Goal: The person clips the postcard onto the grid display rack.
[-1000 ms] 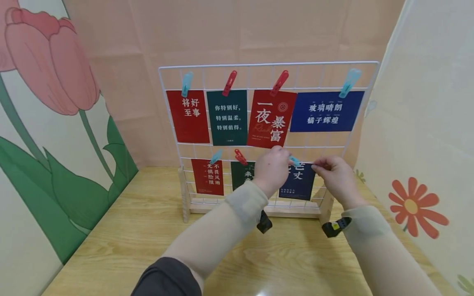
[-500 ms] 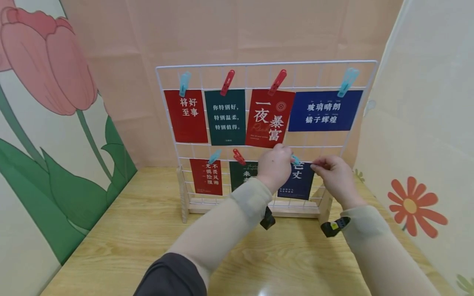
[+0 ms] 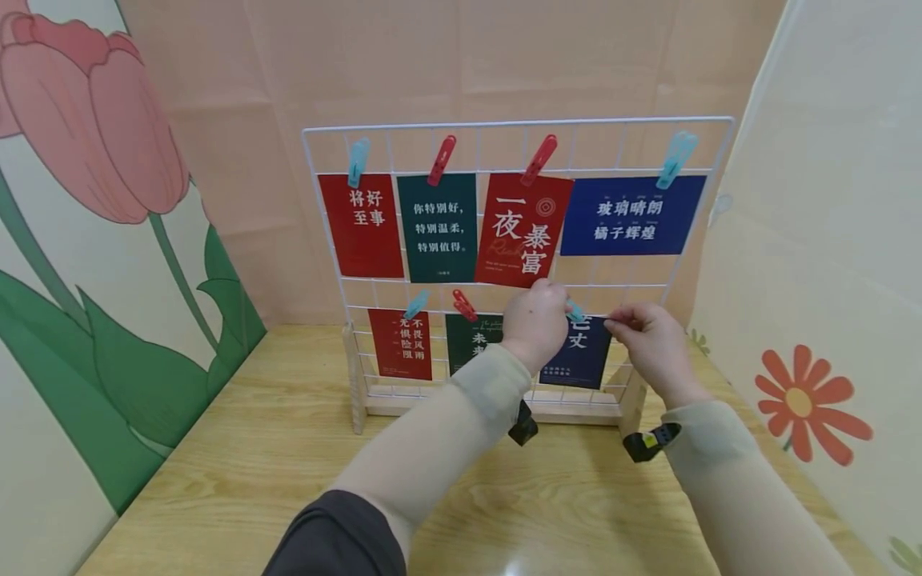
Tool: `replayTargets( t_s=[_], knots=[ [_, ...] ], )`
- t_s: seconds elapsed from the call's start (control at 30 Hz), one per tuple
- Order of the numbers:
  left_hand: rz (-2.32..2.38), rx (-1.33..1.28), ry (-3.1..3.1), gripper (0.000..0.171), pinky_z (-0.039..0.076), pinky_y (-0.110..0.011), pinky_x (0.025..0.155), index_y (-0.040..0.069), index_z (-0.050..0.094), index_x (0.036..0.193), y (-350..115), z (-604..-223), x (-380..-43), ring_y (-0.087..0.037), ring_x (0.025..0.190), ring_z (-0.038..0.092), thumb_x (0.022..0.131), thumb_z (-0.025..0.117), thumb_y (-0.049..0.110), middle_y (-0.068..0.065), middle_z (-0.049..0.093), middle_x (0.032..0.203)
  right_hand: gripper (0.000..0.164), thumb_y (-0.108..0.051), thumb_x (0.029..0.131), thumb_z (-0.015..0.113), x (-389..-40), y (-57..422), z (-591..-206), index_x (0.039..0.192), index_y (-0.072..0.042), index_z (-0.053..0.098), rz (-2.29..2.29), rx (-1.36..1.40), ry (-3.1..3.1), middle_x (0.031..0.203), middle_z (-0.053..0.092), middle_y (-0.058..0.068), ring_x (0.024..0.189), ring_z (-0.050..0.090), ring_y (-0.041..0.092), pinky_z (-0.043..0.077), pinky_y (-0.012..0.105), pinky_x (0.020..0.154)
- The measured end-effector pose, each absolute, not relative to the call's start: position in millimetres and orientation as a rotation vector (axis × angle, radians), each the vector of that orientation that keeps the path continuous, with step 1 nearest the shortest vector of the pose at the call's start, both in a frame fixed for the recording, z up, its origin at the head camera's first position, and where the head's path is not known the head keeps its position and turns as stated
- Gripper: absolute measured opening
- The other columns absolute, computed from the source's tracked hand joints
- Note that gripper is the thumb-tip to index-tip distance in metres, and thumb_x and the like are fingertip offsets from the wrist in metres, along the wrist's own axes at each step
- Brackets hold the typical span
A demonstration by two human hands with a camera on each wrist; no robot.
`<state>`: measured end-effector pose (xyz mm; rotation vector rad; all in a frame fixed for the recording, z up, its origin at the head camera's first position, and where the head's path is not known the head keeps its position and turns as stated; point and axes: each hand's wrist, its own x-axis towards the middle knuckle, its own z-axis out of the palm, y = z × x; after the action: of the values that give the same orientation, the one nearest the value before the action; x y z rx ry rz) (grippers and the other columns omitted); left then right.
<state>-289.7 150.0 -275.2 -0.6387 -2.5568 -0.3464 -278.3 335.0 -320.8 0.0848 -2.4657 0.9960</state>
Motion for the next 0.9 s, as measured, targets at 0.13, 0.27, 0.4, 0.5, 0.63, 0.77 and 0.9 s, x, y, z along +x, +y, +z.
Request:
replayTargets(
  t_s=[0.13,0.27,0.4,0.5,0.63,0.77,0.9],
  knots=[
    [-0.346,-0.624,-2.589,0.013,0.051,-0.018,0.070,0.020,0.069,0.104,153,-276,-291,-0.004,0.078,0.061,0.096,0.059,0.019,0.007,0.061,0.094,0.019,-0.020,0.097,0.059,-278,334,-321,0.102,-0.003,0.067,1.004,0.091,-2.468,0.100,0.062,0.012,0.085,0.057,0.023,0.047,0.028,0.066],
    [-0.363,-0.624,-2.600,0.011,0.051,-0.018,0.069,0.019,0.068,0.103,154,-277,-290,-0.004,0.076,0.061,0.096,0.059,0.020,0.007,0.061,0.094,0.022,-0.022,0.097,0.059,-277,332,-321,0.102,-0.002,0.067,1.017,0.105,-2.465,0.101,0.061,0.014,0.085,0.057,0.024,0.046,0.025,0.065],
    [-0.387,-0.631,-2.618,0.012,0.051,-0.017,0.069,0.019,0.067,0.105,153,-278,-288,-0.003,0.078,0.062,0.096,0.058,0.019,0.007,0.061,0.097,0.023,-0.022,0.097,0.059,-276,330,-321,0.102,-0.001,0.067,1.010,0.112,-2.467,0.099,0.062,0.014,0.085,0.057,0.024,0.046,0.026,0.066],
    [-0.375,-0.638,-2.618,0.013,0.051,-0.017,0.070,0.019,0.067,0.106,153,-280,-287,-0.003,0.081,0.063,0.098,0.056,0.019,0.007,0.063,0.099,0.021,-0.020,0.097,0.059,-274,327,-320,0.102,-0.001,0.067,0.977,0.110,-2.469,0.099,0.063,0.015,0.085,0.058,0.025,0.048,0.033,0.069],
    [-0.354,-0.663,-2.600,0.014,0.052,-0.017,0.069,0.018,0.066,0.106,151,-283,-286,-0.003,0.081,0.064,0.099,0.054,0.021,0.007,0.066,0.100,0.021,-0.017,0.098,0.058,-273,326,-320,0.106,0.001,0.066,0.951,0.108,-2.465,0.102,0.064,0.018,0.089,0.060,0.030,0.050,0.043,0.075],
    [-0.467,-0.733,-2.608,0.015,0.051,-0.016,0.075,0.018,0.065,0.108,147,-284,-282,-0.003,0.086,0.064,0.100,0.052,0.021,0.008,0.065,0.100,0.028,-0.019,0.098,0.056,-271,329,-320,0.115,0.002,0.064,0.972,0.092,-2.465,0.108,0.064,0.020,0.093,0.060,0.031,0.050,0.043,0.077],
    [-0.573,-0.830,-2.598,0.019,0.051,-0.018,0.080,0.018,0.063,0.115,134,-287,-270,-0.005,0.093,0.063,0.100,0.052,0.023,0.006,0.065,0.104,0.034,-0.025,0.099,0.055,-265,332,-322,0.119,0.001,0.062,0.986,0.069,-2.469,0.110,0.064,0.019,0.093,0.058,0.027,0.048,0.034,0.073]
  ],
)
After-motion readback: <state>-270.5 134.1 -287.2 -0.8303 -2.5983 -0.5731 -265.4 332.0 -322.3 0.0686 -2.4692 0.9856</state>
